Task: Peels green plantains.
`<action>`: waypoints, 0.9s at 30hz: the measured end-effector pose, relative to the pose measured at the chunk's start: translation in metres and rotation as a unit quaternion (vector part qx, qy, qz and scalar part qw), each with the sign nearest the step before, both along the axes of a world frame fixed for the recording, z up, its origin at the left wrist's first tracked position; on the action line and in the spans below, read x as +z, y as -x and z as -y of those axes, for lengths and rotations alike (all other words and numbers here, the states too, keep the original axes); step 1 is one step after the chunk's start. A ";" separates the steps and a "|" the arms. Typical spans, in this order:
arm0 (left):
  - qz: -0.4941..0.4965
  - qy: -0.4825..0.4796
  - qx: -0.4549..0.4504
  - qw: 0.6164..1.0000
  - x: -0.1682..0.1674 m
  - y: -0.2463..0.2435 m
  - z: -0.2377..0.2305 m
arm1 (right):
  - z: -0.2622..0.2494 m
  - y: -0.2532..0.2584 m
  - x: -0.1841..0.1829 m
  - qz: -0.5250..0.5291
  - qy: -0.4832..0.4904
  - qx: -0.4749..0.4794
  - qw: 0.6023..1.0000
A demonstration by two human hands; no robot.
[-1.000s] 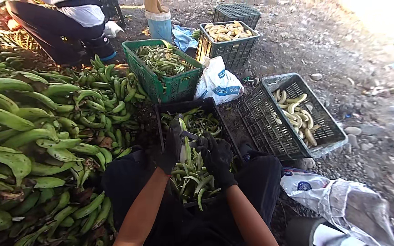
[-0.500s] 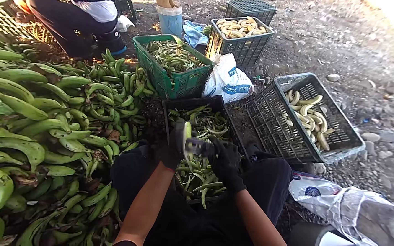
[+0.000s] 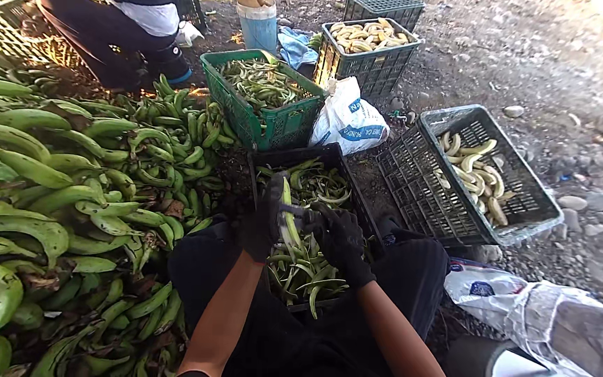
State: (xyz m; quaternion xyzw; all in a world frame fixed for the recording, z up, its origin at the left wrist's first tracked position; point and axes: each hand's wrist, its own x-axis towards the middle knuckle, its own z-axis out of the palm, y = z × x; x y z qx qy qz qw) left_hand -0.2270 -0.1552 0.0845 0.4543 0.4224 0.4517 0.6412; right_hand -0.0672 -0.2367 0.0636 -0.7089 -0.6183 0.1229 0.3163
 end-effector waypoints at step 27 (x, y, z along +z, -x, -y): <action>-0.508 -0.100 -0.085 0.851 -0.003 0.031 -0.013 | -0.061 -0.107 0.024 -0.042 0.208 0.006 0.977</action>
